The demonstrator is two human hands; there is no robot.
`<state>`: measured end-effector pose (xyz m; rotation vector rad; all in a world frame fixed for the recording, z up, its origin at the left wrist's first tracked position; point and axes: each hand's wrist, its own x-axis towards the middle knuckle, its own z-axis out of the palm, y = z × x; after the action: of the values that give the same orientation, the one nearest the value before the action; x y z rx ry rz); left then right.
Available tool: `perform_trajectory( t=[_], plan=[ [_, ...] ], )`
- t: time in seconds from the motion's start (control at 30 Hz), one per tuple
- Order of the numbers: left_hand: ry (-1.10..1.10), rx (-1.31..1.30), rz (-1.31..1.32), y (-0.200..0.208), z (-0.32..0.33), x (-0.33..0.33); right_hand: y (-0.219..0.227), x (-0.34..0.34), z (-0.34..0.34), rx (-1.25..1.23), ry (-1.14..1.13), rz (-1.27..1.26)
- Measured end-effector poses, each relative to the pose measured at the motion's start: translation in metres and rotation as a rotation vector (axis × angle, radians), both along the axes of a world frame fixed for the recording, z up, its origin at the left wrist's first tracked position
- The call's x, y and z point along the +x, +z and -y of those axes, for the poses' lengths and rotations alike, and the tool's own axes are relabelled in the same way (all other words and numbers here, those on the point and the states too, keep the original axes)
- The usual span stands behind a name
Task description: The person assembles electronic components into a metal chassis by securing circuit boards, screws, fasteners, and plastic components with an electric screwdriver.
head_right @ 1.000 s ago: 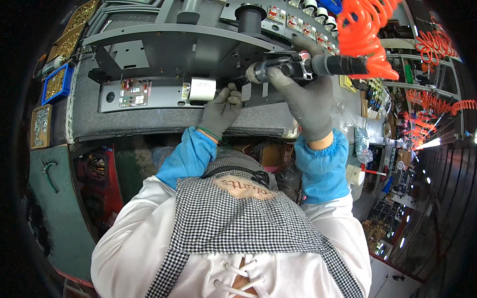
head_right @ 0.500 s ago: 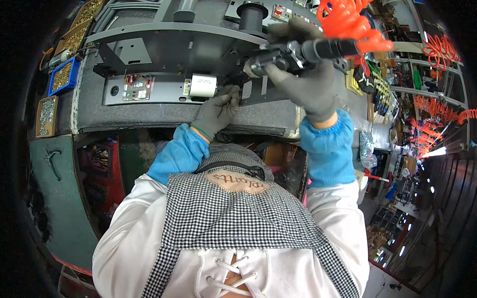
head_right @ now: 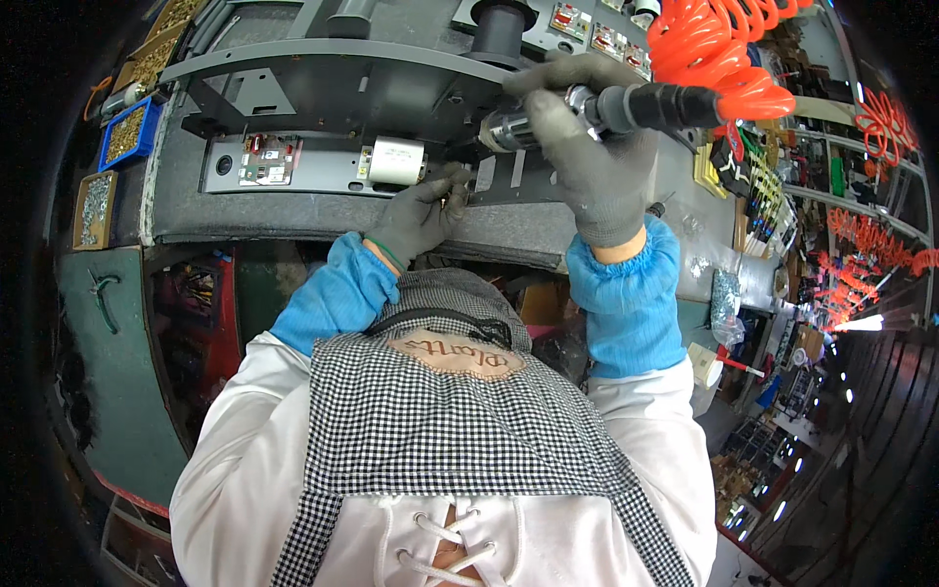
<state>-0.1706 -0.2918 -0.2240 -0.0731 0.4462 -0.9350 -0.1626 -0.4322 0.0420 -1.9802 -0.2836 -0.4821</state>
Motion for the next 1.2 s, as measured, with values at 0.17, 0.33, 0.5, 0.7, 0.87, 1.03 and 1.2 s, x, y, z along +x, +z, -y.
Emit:
perform_trajectory(
  t=[0.17,0.33,0.5,0.7,0.87,1.03,1.2],
  plan=[
    [-0.036,0.022,-0.067,0.002,-0.001,-0.002,0.005,-0.002,-0.01,0.123,-0.045,-0.089],
    [-0.077,0.033,-0.102,-0.008,-0.003,-0.001,0.01,0.002,-0.012,0.02,0.059,-0.114],
    [-0.088,0.151,-0.103,0.01,-0.009,-0.003,0.008,0.003,-0.013,0.141,0.127,-0.089],
    [-0.077,0.159,-0.146,0.005,-0.024,-0.002,0.009,0.011,-0.005,-0.014,0.205,-0.099],
    [-0.115,0.371,0.06,0.002,-0.034,-0.016,0.011,0.001,-0.004,-0.134,0.184,-0.044],
    [-0.253,1.544,1.743,0.066,-0.006,-0.026,0.013,0.001,-0.004,-0.093,0.176,-0.073],
    [-0.541,1.629,2.165,0.062,0.008,-0.005,0.012,0.012,-0.007,-0.105,0.164,-0.082]
  ],
)
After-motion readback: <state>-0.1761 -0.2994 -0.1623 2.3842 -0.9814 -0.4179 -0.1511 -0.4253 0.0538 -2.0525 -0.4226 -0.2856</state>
